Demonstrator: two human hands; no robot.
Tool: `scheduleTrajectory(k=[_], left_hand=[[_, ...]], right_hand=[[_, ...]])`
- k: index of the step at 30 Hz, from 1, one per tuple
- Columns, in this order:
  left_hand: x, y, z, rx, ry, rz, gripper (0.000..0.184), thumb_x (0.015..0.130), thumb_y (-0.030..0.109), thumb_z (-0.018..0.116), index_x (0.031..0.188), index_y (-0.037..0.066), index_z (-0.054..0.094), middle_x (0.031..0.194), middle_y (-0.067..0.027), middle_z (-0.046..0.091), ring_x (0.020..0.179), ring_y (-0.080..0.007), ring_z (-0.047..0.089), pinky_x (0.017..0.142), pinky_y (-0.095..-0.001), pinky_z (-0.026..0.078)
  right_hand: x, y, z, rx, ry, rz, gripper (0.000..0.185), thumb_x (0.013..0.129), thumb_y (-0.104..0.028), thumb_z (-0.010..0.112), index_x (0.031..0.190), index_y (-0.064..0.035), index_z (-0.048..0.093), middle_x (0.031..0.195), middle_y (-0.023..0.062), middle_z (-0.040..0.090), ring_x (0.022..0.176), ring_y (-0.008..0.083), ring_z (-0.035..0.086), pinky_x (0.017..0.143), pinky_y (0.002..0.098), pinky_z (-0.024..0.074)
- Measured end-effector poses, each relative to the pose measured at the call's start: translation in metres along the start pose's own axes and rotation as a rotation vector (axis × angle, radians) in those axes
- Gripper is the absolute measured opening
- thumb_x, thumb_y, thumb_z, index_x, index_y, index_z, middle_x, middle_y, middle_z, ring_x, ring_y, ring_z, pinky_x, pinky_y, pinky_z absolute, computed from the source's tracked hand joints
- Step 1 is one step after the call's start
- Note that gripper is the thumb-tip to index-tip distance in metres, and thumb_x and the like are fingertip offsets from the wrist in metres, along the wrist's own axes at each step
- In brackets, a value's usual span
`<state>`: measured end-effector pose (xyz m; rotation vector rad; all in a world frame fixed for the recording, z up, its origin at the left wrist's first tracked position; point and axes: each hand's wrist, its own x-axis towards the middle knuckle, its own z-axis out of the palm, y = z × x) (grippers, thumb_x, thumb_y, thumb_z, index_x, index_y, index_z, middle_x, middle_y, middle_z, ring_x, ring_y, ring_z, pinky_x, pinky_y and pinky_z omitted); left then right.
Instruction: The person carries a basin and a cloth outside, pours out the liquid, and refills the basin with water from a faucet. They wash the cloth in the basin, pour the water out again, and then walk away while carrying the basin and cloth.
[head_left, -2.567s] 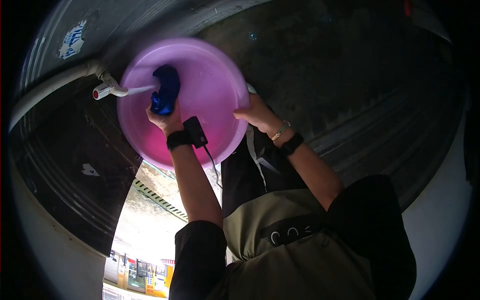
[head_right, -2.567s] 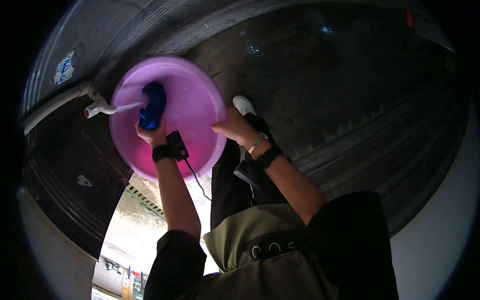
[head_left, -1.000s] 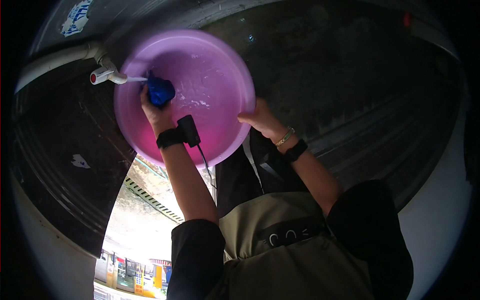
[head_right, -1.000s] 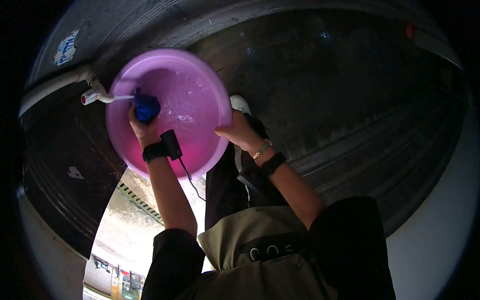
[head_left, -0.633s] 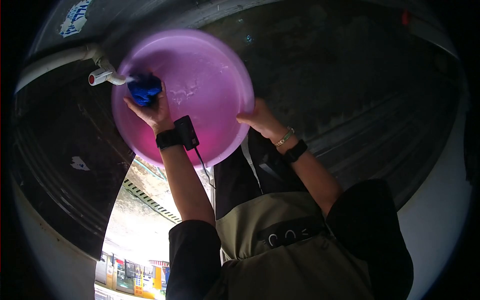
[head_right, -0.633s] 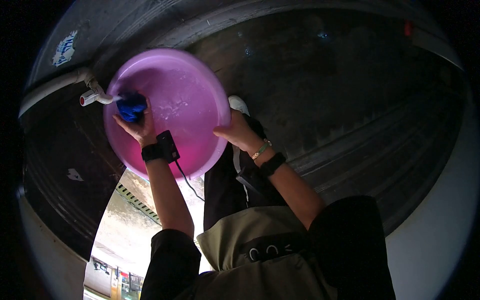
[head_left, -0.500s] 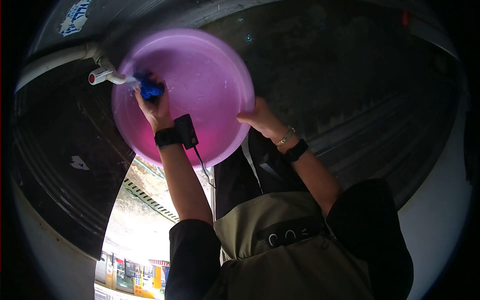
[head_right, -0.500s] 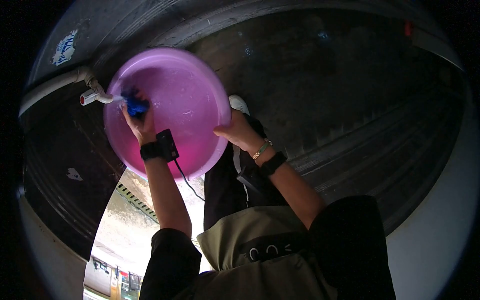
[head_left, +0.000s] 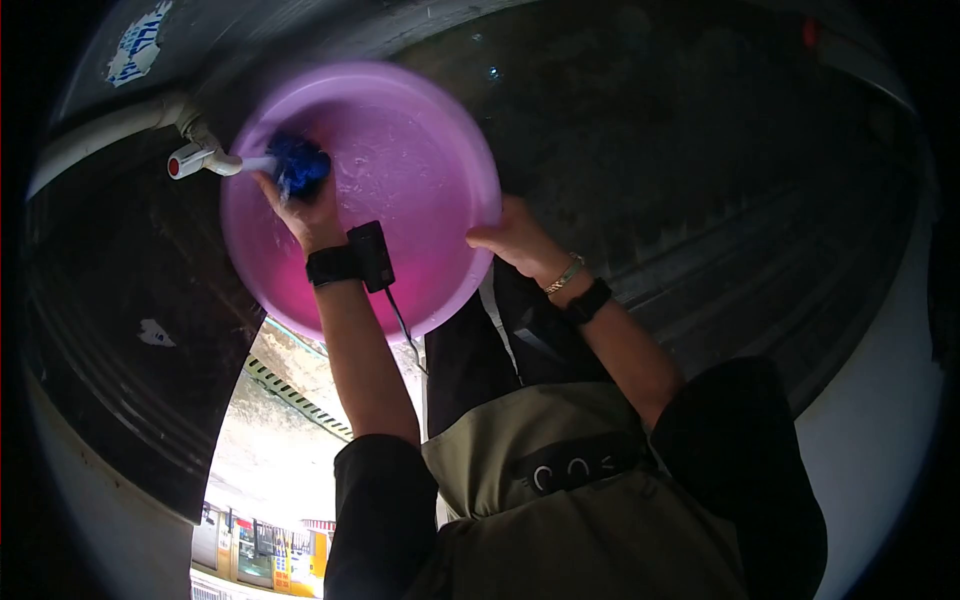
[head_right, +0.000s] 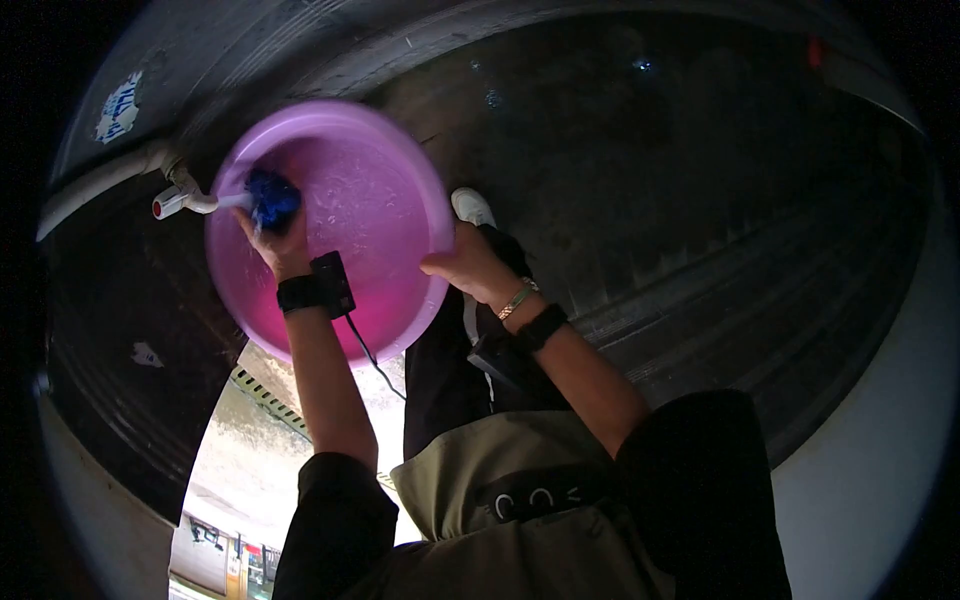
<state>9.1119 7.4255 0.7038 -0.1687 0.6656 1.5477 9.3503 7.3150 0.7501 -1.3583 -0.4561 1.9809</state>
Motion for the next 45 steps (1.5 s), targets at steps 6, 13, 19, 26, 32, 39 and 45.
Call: scheduleTrajectory(k=[6, 13, 19, 26, 32, 39, 45], left_hand=[[0.017, 0.013, -0.01, 0.093, 0.062, -0.069, 0.023, 0.081, 0.01, 0.047, 0.102, -0.001, 0.05, 0.091, -0.0122, 0.055, 0.081, -0.0239, 0.053, 0.067, -0.0332, 0.046], [0.01, 0.013, -0.023, 0.361, 0.303, -0.069, 0.03, 0.085, 0.031, 0.04, 0.092, 0.007, 0.056, 0.076, -0.0041, 0.056, 0.059, -0.0162, 0.05, 0.048, -0.0259, 0.039], [-0.012, 0.009, -0.035, 0.574, 0.324, -0.102, 0.032, 0.082, 0.037, 0.042, 0.085, 0.011, 0.059, 0.07, -0.0001, 0.056, 0.054, -0.0146, 0.05, 0.044, -0.0282, 0.037], [-0.019, -0.006, -0.032, 0.828, 0.652, 0.179, 0.03, 0.075, 0.03, 0.05, 0.087, 0.003, 0.058, 0.083, -0.0101, 0.058, 0.074, -0.0213, 0.056, 0.066, -0.0303, 0.045], [-0.012, -0.04, -0.032, 1.957, 0.194, 0.754, 0.036, 0.07, 0.021, 0.063, 0.098, 0.0, 0.056, 0.089, -0.0159, 0.056, 0.085, -0.0295, 0.053, 0.078, -0.0363, 0.041], [-0.026, -0.076, 0.014, 2.467, 0.15, 0.583, 0.065, 0.061, 0.037, 0.07, 0.111, 0.006, 0.044, 0.098, -0.0127, 0.05, 0.095, -0.0317, 0.046, 0.084, -0.0405, 0.034], [-0.016, -0.094, -0.008, 2.282, -0.126, 0.742, 0.049, 0.059, 0.022, 0.066, 0.103, 0.008, 0.049, 0.102, -0.0143, 0.047, 0.095, -0.0343, 0.044, 0.082, -0.0418, 0.037]], right_hand=[[0.002, -0.005, 0.0, -0.074, 0.011, 0.019, 0.028, 0.063, -0.003, 0.061, 0.089, 0.0056, 0.055, 0.078, 0.007, 0.058, 0.069, 0.0123, 0.053, 0.063, 0.0254, 0.0434], [-0.003, 0.0, 0.002, -0.093, 0.052, 0.042, 0.021, 0.063, 0.0, 0.059, 0.084, 0.0024, 0.056, 0.073, 0.0032, 0.056, 0.065, 0.0095, 0.052, 0.061, 0.024, 0.0428], [-0.003, 0.006, 0.001, -0.08, 0.061, 0.07, 0.022, 0.063, -0.001, 0.059, 0.084, 0.002, 0.057, 0.072, 0.0026, 0.056, 0.064, 0.0094, 0.052, 0.06, 0.0242, 0.0423], [-0.002, 0.004, 0.003, -0.097, 0.06, 0.069, 0.02, 0.064, -0.001, 0.058, 0.084, 0.0025, 0.057, 0.071, 0.0032, 0.057, 0.063, 0.0092, 0.052, 0.059, 0.0234, 0.0422], [-0.004, -0.005, 0.001, -0.131, 0.015, 0.073, 0.023, 0.065, -0.003, 0.059, 0.088, 0.0034, 0.056, 0.076, 0.005, 0.058, 0.067, 0.0106, 0.053, 0.062, 0.0245, 0.0433], [-0.012, -0.01, 0.004, -0.077, -0.023, -0.01, 0.028, 0.066, -0.004, 0.059, 0.092, 0.004, 0.054, 0.08, 0.0059, 0.058, 0.071, 0.0114, 0.053, 0.064, 0.0248, 0.0438], [-0.012, -0.016, 0.004, -0.098, -0.011, 0.043, 0.028, 0.066, -0.004, 0.06, 0.092, 0.0044, 0.054, 0.081, 0.0061, 0.058, 0.072, 0.0114, 0.054, 0.063, 0.025, 0.0437]])
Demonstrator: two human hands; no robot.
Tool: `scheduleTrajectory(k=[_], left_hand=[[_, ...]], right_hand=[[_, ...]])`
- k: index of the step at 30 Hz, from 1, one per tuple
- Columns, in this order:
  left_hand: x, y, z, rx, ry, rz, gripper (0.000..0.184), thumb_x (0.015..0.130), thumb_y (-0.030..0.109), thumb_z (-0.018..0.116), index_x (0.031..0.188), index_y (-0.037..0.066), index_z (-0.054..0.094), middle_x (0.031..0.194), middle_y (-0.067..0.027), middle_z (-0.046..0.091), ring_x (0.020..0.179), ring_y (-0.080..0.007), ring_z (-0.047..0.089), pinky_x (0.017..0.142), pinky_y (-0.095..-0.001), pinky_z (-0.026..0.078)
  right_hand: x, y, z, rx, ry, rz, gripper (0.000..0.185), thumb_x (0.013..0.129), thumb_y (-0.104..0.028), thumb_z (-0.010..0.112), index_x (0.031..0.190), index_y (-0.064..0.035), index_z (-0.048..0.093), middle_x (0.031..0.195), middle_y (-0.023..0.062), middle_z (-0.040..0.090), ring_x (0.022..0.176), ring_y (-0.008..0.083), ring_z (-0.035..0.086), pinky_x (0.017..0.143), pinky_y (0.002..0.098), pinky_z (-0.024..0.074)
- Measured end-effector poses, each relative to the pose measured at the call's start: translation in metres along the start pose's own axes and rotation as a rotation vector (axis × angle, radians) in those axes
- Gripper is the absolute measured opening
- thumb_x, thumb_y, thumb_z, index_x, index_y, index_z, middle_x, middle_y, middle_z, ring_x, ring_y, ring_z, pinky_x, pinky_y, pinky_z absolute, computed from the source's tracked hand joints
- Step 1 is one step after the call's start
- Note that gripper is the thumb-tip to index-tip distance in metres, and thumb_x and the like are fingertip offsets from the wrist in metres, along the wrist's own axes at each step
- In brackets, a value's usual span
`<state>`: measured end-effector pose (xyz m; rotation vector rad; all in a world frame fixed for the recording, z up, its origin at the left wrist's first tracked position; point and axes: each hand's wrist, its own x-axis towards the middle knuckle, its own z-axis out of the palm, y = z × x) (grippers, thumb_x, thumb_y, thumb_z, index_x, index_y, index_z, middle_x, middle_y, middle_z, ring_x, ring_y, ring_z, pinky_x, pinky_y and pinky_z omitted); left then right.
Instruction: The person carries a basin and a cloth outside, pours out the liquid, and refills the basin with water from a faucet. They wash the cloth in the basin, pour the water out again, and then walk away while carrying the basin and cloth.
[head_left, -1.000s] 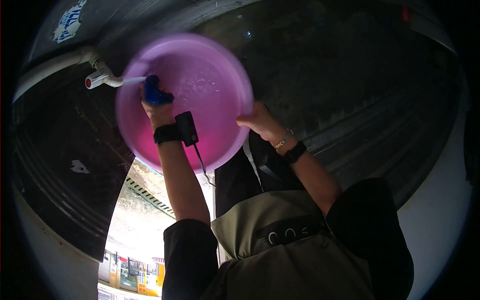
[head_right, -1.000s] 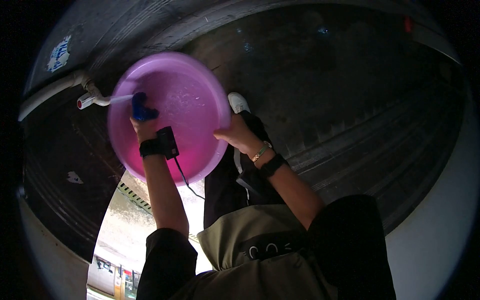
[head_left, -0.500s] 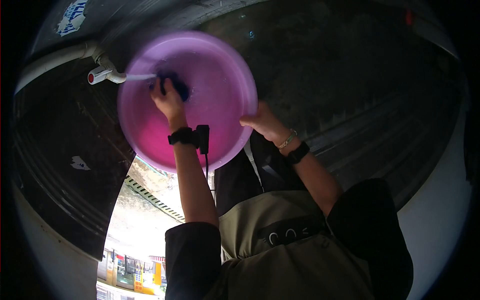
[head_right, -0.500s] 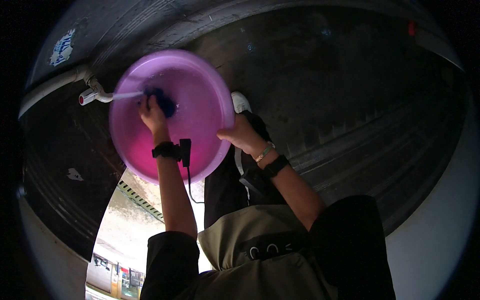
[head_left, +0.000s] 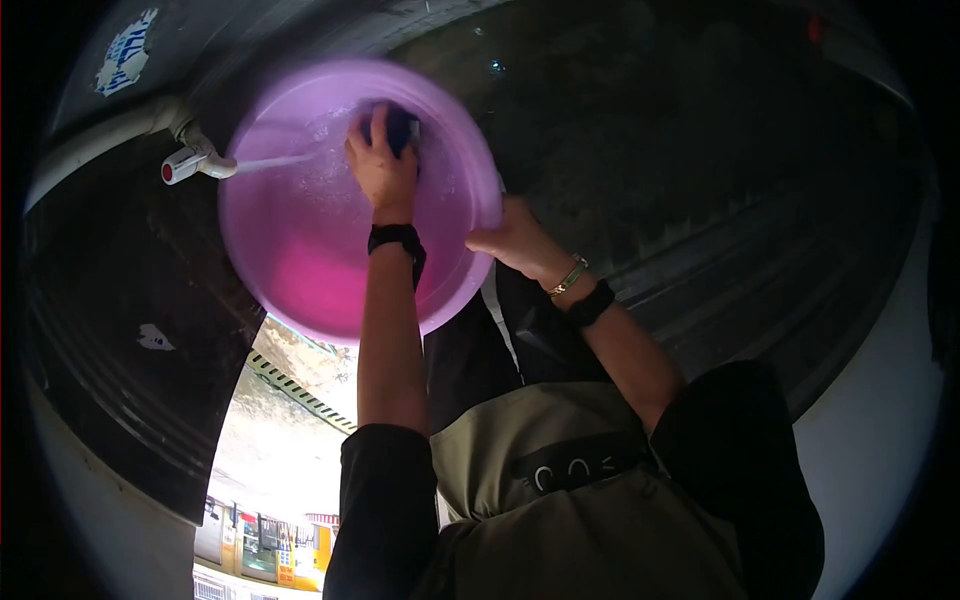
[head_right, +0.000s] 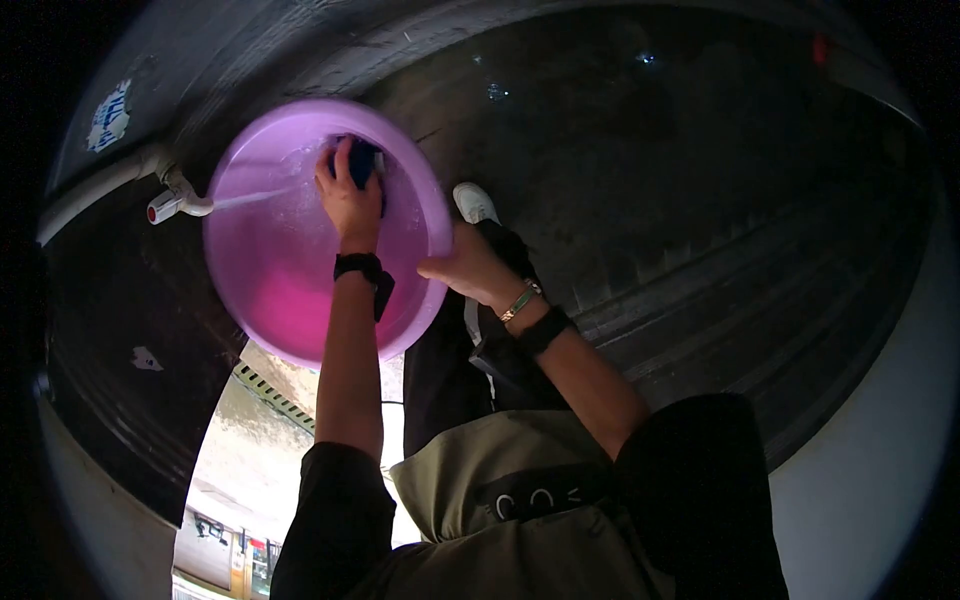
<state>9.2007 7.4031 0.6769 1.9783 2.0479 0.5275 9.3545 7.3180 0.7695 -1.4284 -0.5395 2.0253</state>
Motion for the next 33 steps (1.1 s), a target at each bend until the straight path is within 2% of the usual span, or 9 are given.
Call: scheduleTrajectory(k=[4, 10, 15, 18, 20, 24, 26, 30, 33], left_hand=[[0.013, -0.004, 0.003, -0.076, -0.088, 0.074, 0.034, 0.057, 0.004, 0.054, 0.089, 0.014, 0.059, 0.099, -0.013, 0.052, 0.092, -0.034, 0.048, 0.081, -0.0401, 0.04], [0.028, -0.012, -0.032, 0.105, -0.254, -0.419, 0.031, 0.065, 0.025, 0.056, 0.09, 0.008, 0.061, 0.088, -0.016, 0.06, 0.082, -0.0322, 0.057, 0.073, -0.0385, 0.045], [0.017, -0.041, -0.049, -0.305, -0.511, -0.61, 0.051, 0.071, 0.05, 0.047, 0.098, 0.008, 0.06, 0.093, -0.0239, 0.056, 0.093, -0.0347, 0.053, 0.083, -0.0387, 0.039], [0.001, -0.017, -0.06, 0.009, -0.682, -0.303, 0.051, 0.072, 0.048, 0.052, 0.104, 0.009, 0.057, 0.1, -0.0238, 0.051, 0.1, -0.035, 0.048, 0.087, -0.0419, 0.036], [-0.014, 0.008, -0.059, 0.064, -0.384, 0.186, 0.047, 0.074, 0.034, 0.059, 0.111, 0.007, 0.049, 0.081, -0.0221, 0.055, 0.092, -0.0308, 0.049, 0.083, -0.0369, 0.038], [-0.024, 0.01, -0.032, 0.338, -0.464, 0.231, 0.051, 0.071, 0.029, 0.062, 0.113, 0.007, 0.045, 0.079, -0.0219, 0.055, 0.087, -0.0338, 0.052, 0.078, -0.0395, 0.042], [-0.018, -0.011, -0.01, 0.125, -0.727, -0.064, 0.039, 0.074, 0.029, 0.056, 0.1, 0.001, 0.052, 0.083, -0.0242, 0.057, 0.083, -0.0381, 0.054, 0.074, -0.0423, 0.044], [-0.001, -0.009, -0.003, 0.228, -0.74, -0.338, 0.033, 0.078, 0.029, 0.049, 0.094, 0.0, 0.055, 0.084, -0.0237, 0.058, 0.079, -0.0393, 0.056, 0.074, -0.0449, 0.044], [0.008, -0.028, -0.011, -0.063, -0.359, -0.521, 0.036, 0.08, 0.03, 0.044, 0.096, 0.0, 0.056, 0.09, -0.0227, 0.058, 0.084, -0.038, 0.055, 0.076, -0.0443, 0.042]], right_hand=[[0.002, 0.006, -0.004, -0.042, -0.008, 0.021, 0.028, 0.066, -0.004, 0.06, 0.092, 0.0047, 0.054, 0.08, 0.0068, 0.059, 0.073, 0.0118, 0.055, 0.063, 0.025, 0.0441], [0.007, 0.009, -0.008, -0.057, -0.015, 0.02, 0.027, 0.064, -0.003, 0.061, 0.089, 0.0047, 0.056, 0.078, 0.0074, 0.059, 0.069, 0.0107, 0.055, 0.064, 0.0251, 0.0457], [0.015, 0.002, -0.007, -0.162, 0.024, -0.132, 0.025, 0.063, -0.007, 0.061, 0.084, 0.0047, 0.056, 0.074, 0.0093, 0.06, 0.068, 0.0148, 0.057, 0.063, 0.0269, 0.0449], [0.014, 0.001, -0.006, -0.087, 0.013, -0.09, 0.024, 0.063, -0.007, 0.061, 0.084, 0.004, 0.056, 0.074, 0.0091, 0.06, 0.068, 0.0147, 0.057, 0.062, 0.027, 0.0448], [0.015, 0.004, -0.008, -0.1, 0.005, -0.067, 0.025, 0.063, -0.007, 0.061, 0.085, 0.0039, 0.056, 0.074, 0.009, 0.06, 0.068, 0.0146, 0.056, 0.062, 0.0269, 0.0448], [0.012, 0.008, -0.007, -0.104, 0.036, -0.052, 0.026, 0.063, -0.006, 0.061, 0.087, 0.0038, 0.056, 0.076, 0.0087, 0.06, 0.069, 0.0139, 0.056, 0.063, 0.0264, 0.0446], [0.011, 0.008, -0.007, -0.103, 0.044, -0.061, 0.027, 0.063, -0.006, 0.061, 0.088, 0.004, 0.056, 0.076, 0.0088, 0.06, 0.069, 0.0139, 0.056, 0.063, 0.0265, 0.0446], [0.012, 0.013, -0.009, -0.042, 0.032, -0.014, 0.028, 0.064, -0.006, 0.061, 0.09, 0.0044, 0.056, 0.078, 0.0083, 0.06, 0.07, 0.0134, 0.056, 0.064, 0.0263, 0.0446], [0.015, 0.016, -0.011, -0.071, 0.036, -0.042, 0.027, 0.064, -0.006, 0.061, 0.088, 0.0045, 0.056, 0.078, 0.0074, 0.06, 0.07, 0.0128, 0.055, 0.064, 0.0258, 0.0445]])
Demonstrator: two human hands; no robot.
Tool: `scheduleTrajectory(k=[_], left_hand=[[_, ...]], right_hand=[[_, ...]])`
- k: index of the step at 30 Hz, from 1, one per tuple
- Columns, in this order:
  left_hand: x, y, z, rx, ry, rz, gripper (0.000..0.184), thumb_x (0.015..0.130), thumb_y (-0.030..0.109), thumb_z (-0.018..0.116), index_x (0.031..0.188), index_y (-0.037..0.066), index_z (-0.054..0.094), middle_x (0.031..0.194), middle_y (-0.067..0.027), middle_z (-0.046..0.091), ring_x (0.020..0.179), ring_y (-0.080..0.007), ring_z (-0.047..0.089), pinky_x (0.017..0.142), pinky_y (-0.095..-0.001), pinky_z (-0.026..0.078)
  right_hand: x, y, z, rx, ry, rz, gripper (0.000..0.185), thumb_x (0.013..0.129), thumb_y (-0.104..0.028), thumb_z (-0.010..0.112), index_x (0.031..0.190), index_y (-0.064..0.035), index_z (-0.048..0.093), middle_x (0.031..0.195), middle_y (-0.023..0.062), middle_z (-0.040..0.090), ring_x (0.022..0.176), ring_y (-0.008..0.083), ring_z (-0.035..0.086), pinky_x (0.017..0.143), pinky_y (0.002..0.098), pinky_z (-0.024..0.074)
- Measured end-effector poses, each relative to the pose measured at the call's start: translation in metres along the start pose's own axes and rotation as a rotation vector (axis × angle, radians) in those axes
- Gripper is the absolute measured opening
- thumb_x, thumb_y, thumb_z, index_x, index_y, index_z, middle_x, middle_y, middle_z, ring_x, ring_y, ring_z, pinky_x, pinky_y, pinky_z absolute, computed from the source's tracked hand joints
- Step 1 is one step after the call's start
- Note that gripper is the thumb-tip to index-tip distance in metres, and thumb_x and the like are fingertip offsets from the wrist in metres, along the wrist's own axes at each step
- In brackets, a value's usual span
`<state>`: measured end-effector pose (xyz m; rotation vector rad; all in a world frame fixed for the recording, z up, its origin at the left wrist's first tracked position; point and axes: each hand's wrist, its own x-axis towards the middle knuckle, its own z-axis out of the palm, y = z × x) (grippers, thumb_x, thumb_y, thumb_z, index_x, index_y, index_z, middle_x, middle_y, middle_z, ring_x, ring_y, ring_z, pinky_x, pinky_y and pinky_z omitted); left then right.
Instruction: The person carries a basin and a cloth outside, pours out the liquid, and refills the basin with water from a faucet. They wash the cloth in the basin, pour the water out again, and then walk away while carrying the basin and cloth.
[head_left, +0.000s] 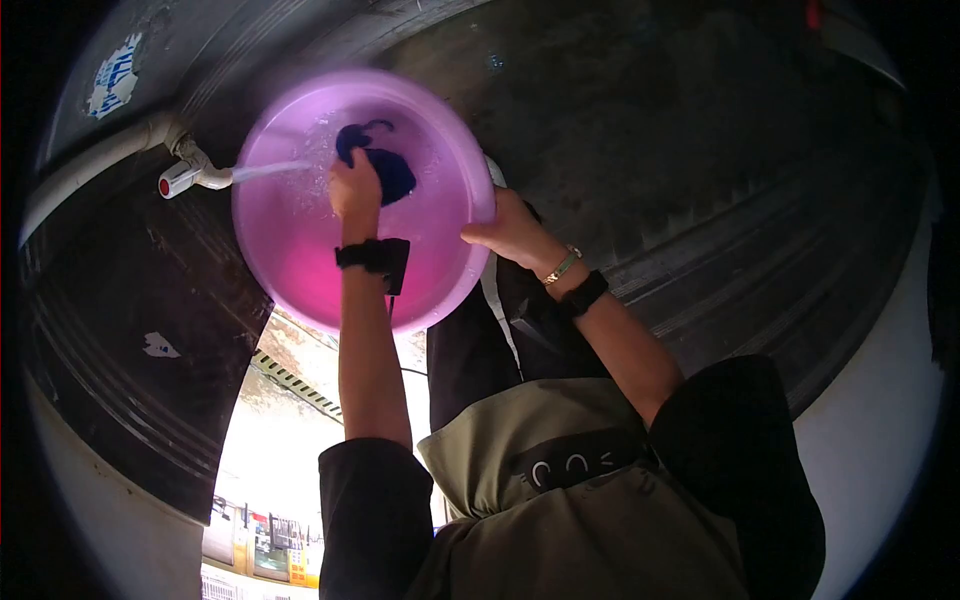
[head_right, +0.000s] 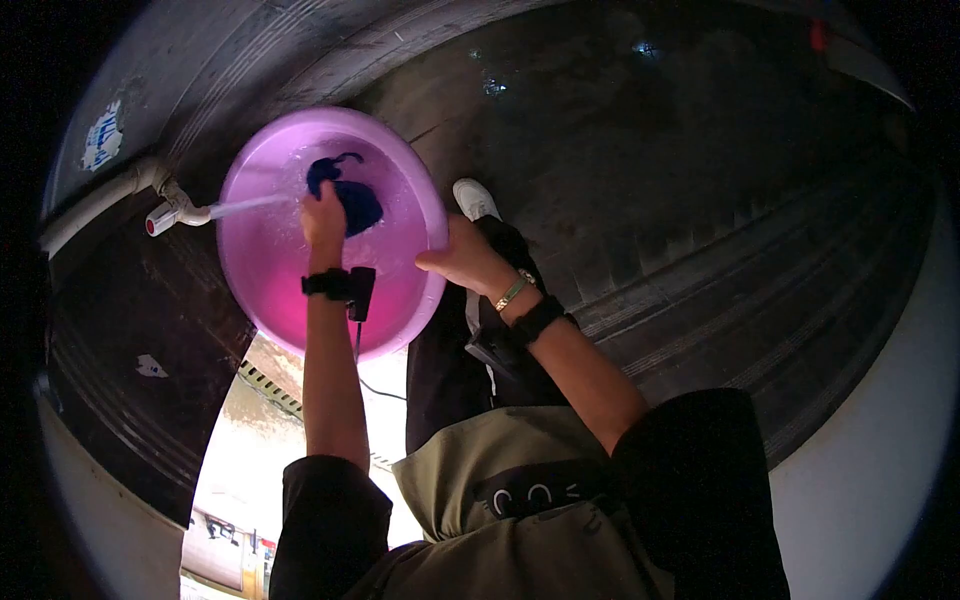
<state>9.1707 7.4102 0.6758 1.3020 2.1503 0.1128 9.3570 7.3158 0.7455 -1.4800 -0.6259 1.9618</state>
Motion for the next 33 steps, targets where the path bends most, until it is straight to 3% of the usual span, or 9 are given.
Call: scheduleTrajectory(k=[3, 6, 9, 17, 23, 26, 29, 30, 33], left_hand=[[-0.009, 0.003, -0.028, -0.194, 0.1, 0.164, 0.037, 0.077, 0.027, 0.047, 0.102, 0.001, 0.053, 0.101, -0.0202, 0.053, 0.098, -0.0352, 0.048, 0.086, -0.0441, 0.033], [-0.028, 0.005, -0.035, 0.295, 0.116, 0.57, 0.041, 0.068, 0.023, 0.054, 0.102, 0.002, 0.051, 0.107, -0.018, 0.047, 0.104, -0.033, 0.04, 0.091, -0.0462, 0.027], [-0.053, 0.038, -0.046, 0.613, -0.241, 0.473, 0.047, 0.064, 0.027, 0.058, 0.104, 0.004, 0.049, 0.106, -0.0169, 0.043, 0.106, -0.0323, 0.037, 0.091, -0.0511, 0.025], [-0.004, -0.009, 0.005, 0.257, -0.103, 0.544, 0.064, 0.063, 0.019, 0.065, 0.116, 0.0, 0.035, 0.109, -0.0216, 0.043, 0.101, -0.0371, 0.044, 0.084, -0.0432, 0.039], [0.008, 0.03, -0.023, 0.347, -0.05, 0.074, 0.049, 0.078, 0.043, 0.045, 0.08, -0.002, 0.062, 0.082, -0.0223, 0.06, 0.078, -0.038, 0.057, 0.073, -0.0413, 0.044], [0.004, 0.025, -0.051, -0.443, -0.063, -0.03, 0.047, 0.073, 0.038, 0.055, 0.098, -0.001, 0.056, 0.084, -0.0204, 0.058, 0.081, -0.0353, 0.056, 0.075, -0.0403, 0.043], [-0.015, 0.011, -0.048, 0.2, 0.078, 0.264, 0.061, 0.066, 0.031, 0.061, 0.118, 0.006, 0.04, 0.103, -0.0255, 0.046, 0.097, -0.04, 0.047, 0.082, -0.0433, 0.039], [-0.026, 0.014, -0.052, 0.213, -0.097, 0.298, 0.081, 0.06, 0.024, 0.065, 0.128, 0.016, 0.023, 0.114, -0.0271, 0.03, 0.106, -0.0449, 0.035, 0.087, -0.0489, 0.034], [-0.045, 0.005, -0.026, 0.232, -0.128, 0.454, 0.087, 0.058, 0.026, 0.069, 0.13, 0.028, 0.021, 0.124, -0.025, 0.022, 0.109, -0.0459, 0.032, 0.088, -0.0526, 0.032]], right_hand=[[0.004, -0.004, -0.003, -0.053, -0.034, 0.001, 0.025, 0.064, -0.006, 0.061, 0.087, 0.0048, 0.056, 0.076, 0.0076, 0.06, 0.069, 0.0124, 0.055, 0.062, 0.0257, 0.0446], [0.003, -0.002, -0.002, 0.066, -0.041, 0.009, 0.025, 0.064, -0.007, 0.061, 0.085, 0.0049, 0.057, 0.074, 0.0086, 0.06, 0.069, 0.0129, 0.055, 0.062, 0.0263, 0.0447], [0.005, 0.001, -0.002, -0.03, -0.018, -0.018, 0.026, 0.064, -0.007, 0.062, 0.086, 0.0053, 0.056, 0.075, 0.0088, 0.06, 0.07, 0.0138, 0.056, 0.063, 0.0268, 0.0452], [0.002, 0.005, -0.001, -0.033, -0.003, -0.041, 0.033, 0.064, -0.008, 0.063, 0.091, 0.0066, 0.052, 0.079, 0.0105, 0.059, 0.071, 0.0154, 0.056, 0.065, 0.0275, 0.046], [0.008, -0.002, -0.005, -0.092, -0.032, -0.029, 0.033, 0.063, -0.008, 0.063, 0.091, 0.0064, 0.052, 0.081, 0.0116, 0.059, 0.074, 0.0158, 0.056, 0.067, 0.0272, 0.0456], [0.01, -0.003, -0.005, -0.09, -0.027, -0.064, 0.033, 0.063, -0.008, 0.062, 0.091, 0.0064, 0.052, 0.081, 0.0117, 0.059, 0.074, 0.0161, 0.056, 0.067, 0.0275, 0.0455], [0.01, -0.005, -0.007, -0.074, -0.032, -0.054, 0.033, 0.063, -0.008, 0.062, 0.091, 0.0064, 0.052, 0.081, 0.0116, 0.059, 0.074, 0.0163, 0.056, 0.067, 0.0277, 0.0455], [0.009, -0.006, -0.007, -0.055, -0.05, -0.02, 0.033, 0.063, -0.007, 0.062, 0.092, 0.0064, 0.052, 0.08, 0.0115, 0.059, 0.074, 0.0164, 0.056, 0.067, 0.0277, 0.0455], [0.007, -0.004, -0.006, -0.069, -0.036, 0.005, 0.033, 0.064, -0.008, 0.062, 0.092, 0.0062, 0.052, 0.081, 0.0112, 0.059, 0.074, 0.0159, 0.056, 0.067, 0.0276, 0.0454]])
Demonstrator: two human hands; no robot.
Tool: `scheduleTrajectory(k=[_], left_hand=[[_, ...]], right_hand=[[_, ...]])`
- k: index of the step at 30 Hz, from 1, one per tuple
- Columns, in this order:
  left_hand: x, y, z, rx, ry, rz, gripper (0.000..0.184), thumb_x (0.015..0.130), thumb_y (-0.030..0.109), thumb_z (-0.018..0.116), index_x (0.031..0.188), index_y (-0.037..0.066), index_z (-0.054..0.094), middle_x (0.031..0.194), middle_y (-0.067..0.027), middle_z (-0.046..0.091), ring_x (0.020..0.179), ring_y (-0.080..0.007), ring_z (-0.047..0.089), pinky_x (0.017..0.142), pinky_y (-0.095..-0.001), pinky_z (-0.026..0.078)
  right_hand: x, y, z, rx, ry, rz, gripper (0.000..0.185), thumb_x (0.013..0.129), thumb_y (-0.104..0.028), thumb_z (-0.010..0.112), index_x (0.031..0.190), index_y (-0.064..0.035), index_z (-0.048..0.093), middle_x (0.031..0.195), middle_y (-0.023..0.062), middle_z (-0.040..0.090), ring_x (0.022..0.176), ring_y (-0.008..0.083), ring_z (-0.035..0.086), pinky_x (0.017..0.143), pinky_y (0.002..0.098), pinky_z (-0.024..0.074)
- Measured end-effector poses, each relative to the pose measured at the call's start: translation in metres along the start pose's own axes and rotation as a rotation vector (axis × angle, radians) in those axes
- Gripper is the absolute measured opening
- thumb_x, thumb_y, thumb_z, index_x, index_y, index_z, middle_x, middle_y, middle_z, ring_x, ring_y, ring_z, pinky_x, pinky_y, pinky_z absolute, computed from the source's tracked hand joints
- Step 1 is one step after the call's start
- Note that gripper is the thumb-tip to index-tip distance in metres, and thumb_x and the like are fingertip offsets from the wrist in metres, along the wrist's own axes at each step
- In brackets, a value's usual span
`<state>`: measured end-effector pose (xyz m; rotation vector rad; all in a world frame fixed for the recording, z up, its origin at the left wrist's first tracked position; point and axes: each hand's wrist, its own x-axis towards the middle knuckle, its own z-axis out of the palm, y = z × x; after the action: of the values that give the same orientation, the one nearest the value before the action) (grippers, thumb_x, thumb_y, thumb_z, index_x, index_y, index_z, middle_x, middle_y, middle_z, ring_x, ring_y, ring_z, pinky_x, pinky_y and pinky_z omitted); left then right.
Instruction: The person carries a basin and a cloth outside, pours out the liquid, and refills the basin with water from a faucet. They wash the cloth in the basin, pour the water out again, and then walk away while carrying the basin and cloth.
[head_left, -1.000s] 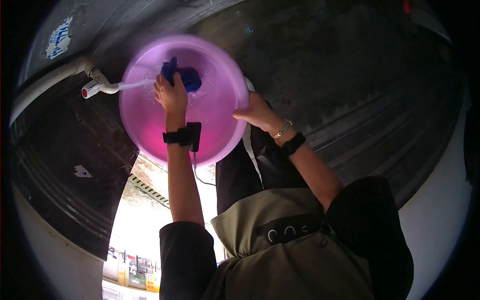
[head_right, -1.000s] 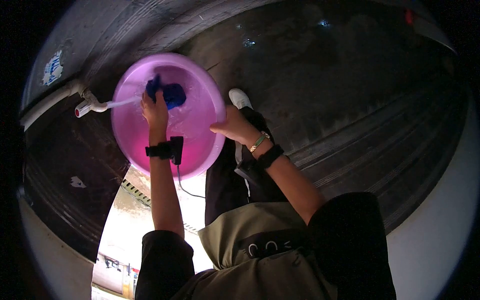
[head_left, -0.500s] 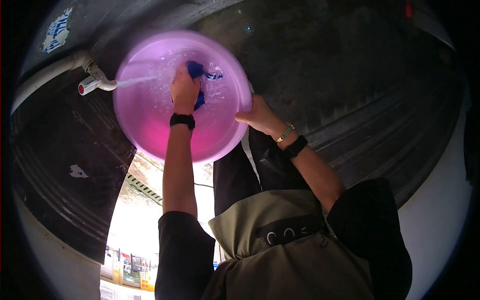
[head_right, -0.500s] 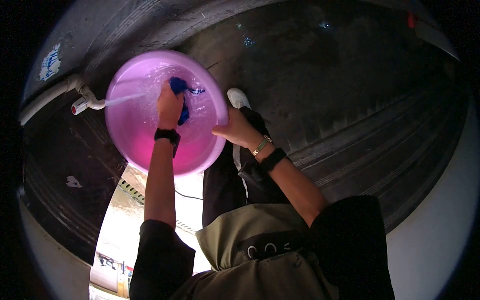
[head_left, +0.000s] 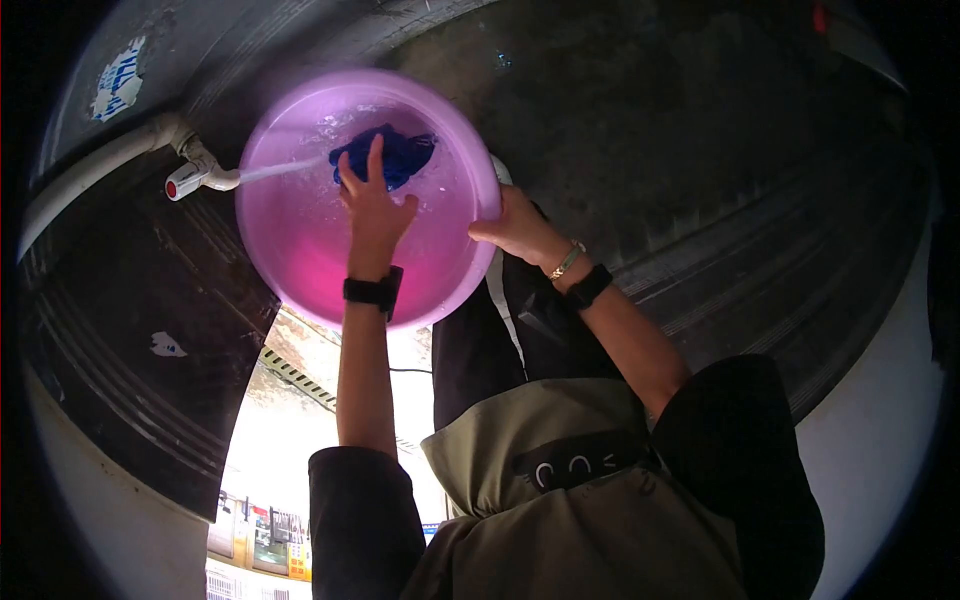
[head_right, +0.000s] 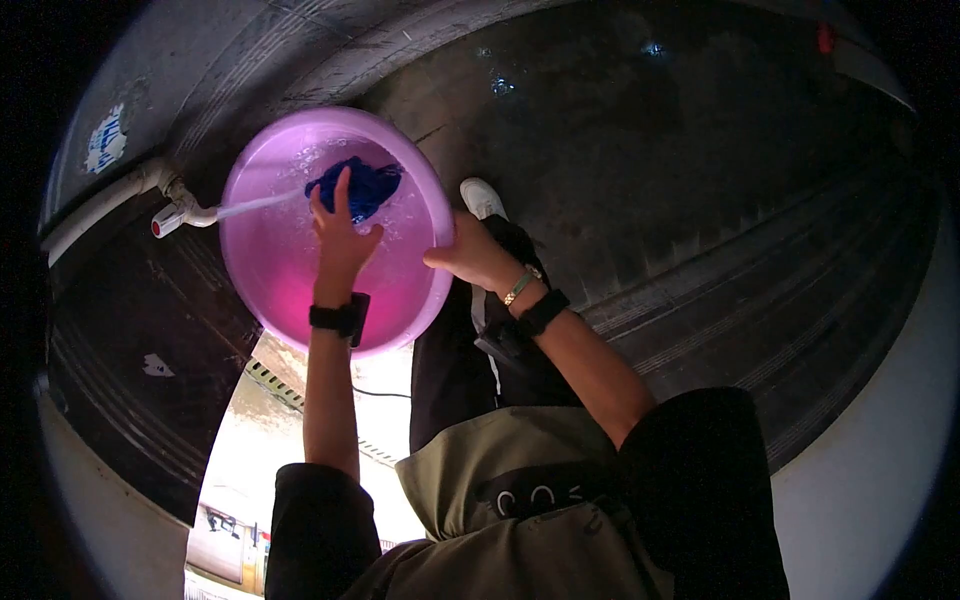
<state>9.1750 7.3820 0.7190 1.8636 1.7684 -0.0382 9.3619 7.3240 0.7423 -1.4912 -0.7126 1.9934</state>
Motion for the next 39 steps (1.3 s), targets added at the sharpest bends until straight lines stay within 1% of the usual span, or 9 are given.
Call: scheduleTrajectory(k=[4, 7, 10, 11, 14, 18, 27, 33, 39], left_hand=[[0.017, 0.028, 0.011, 0.105, -0.068, -0.225, 0.067, 0.06, 0.025, 0.068, 0.121, 0.025, 0.039, 0.125, -0.0218, 0.024, 0.112, -0.0463, 0.029, 0.089, -0.0535, 0.029], [0.036, 0.019, 0.02, 0.013, 0.159, -0.146, 0.018, 0.064, 0.017, 0.064, 0.079, 0.01, 0.056, 0.117, -0.0125, 0.037, 0.107, -0.0354, 0.035, 0.091, -0.0495, 0.024], [0.048, -0.006, 0.02, 0.006, 0.195, -0.002, 0.016, 0.061, 0.012, 0.061, 0.073, 0.009, 0.052, 0.106, -0.0097, 0.043, 0.099, -0.0315, 0.04, 0.086, -0.0499, 0.026], [0.049, -0.012, 0.021, -0.012, 0.33, 0.098, 0.013, 0.058, 0.006, 0.057, 0.066, 0.006, 0.046, 0.087, -0.0084, 0.049, 0.089, -0.0299, 0.046, 0.077, -0.0437, 0.035], [0.041, -0.015, -0.001, -0.024, 0.182, -0.052, 0.005, 0.059, 0.009, 0.056, 0.063, 0.008, 0.051, 0.075, -0.0066, 0.05, 0.077, -0.0281, 0.047, 0.068, -0.0381, 0.041], [0.016, -0.034, -0.034, -0.413, 0.199, -0.208, 0.009, 0.062, 0.012, 0.059, 0.063, 0.004, 0.056, 0.062, -0.0102, 0.055, 0.06, -0.0212, 0.054, 0.058, -0.0307, 0.043], [-0.016, 0.002, -0.157, -0.201, 0.564, -0.407, 0.04, 0.08, 0.035, 0.057, 0.071, -0.004, 0.061, 0.058, -0.0138, 0.058, 0.056, -0.0127, 0.052, 0.054, -0.0279, 0.04], [0.017, 0.007, -0.181, -0.102, 0.623, -0.536, 0.069, 0.066, 0.064, 0.054, 0.077, -0.004, 0.062, 0.073, -0.0189, 0.06, 0.075, -0.0291, 0.059, 0.072, -0.0352, 0.043], [0.026, -0.013, -0.171, -0.207, 0.579, -0.392, 0.045, 0.075, 0.038, 0.054, 0.085, -0.006, 0.059, 0.075, -0.0178, 0.06, 0.073, -0.0236, 0.056, 0.07, -0.0318, 0.042]], right_hand=[[-0.008, 0.006, 0.002, 0.031, 0.021, 0.039, 0.033, 0.064, -0.008, 0.062, 0.092, 0.0061, 0.052, 0.081, 0.0104, 0.059, 0.074, 0.0156, 0.056, 0.067, 0.0277, 0.0455], [-0.008, 0.006, 0.004, 0.058, 0.014, -0.006, 0.032, 0.064, -0.007, 0.062, 0.092, 0.0059, 0.053, 0.081, 0.0095, 0.059, 0.073, 0.0149, 0.056, 0.067, 0.0274, 0.0454], [-0.002, 0.002, 0.002, 0.034, 0.012, 0.009, 0.033, 0.064, -0.006, 0.062, 0.093, 0.006, 0.052, 0.081, 0.0084, 0.059, 0.072, 0.0144, 0.056, 0.066, 0.0266, 0.0452], [-0.003, 0.002, 0.002, 0.039, 0.011, 0.003, 0.034, 0.064, -0.006, 0.062, 0.093, 0.006, 0.052, 0.081, 0.0082, 0.059, 0.073, 0.0142, 0.055, 0.066, 0.0264, 0.0451], [0.0, 0.007, 0.003, 0.065, 0.006, -0.016, 0.035, 0.064, -0.005, 0.062, 0.095, 0.0058, 0.051, 0.082, 0.0078, 0.058, 0.073, 0.0138, 0.055, 0.066, 0.0262, 0.0449], [0.0, 0.003, 0.004, 0.108, 0.031, -0.024, 0.033, 0.064, -0.005, 0.061, 0.094, 0.0053, 0.052, 0.08, 0.007, 0.058, 0.072, 0.0127, 0.054, 0.065, 0.0263, 0.0448], [-0.01, 0.006, 0.008, 0.087, 0.016, 0.065, 0.025, 0.064, -0.003, 0.06, 0.087, 0.0037, 0.056, 0.076, 0.0049, 0.058, 0.068, 0.0105, 0.053, 0.061, 0.0249, 0.0434], [-0.011, 0.001, 0.007, 0.144, 0.004, -0.015, 0.029, 0.065, -0.001, 0.059, 0.093, 0.0031, 0.054, 0.084, 0.0047, 0.057, 0.074, 0.0103, 0.053, 0.066, 0.0254, 0.0444], [-0.008, 0.0, 0.001, 0.013, 0.006, -0.027, 0.032, 0.065, -0.003, 0.06, 0.095, 0.0051, 0.053, 0.086, 0.0063, 0.057, 0.077, 0.0113, 0.053, 0.069, 0.0253, 0.0446]])
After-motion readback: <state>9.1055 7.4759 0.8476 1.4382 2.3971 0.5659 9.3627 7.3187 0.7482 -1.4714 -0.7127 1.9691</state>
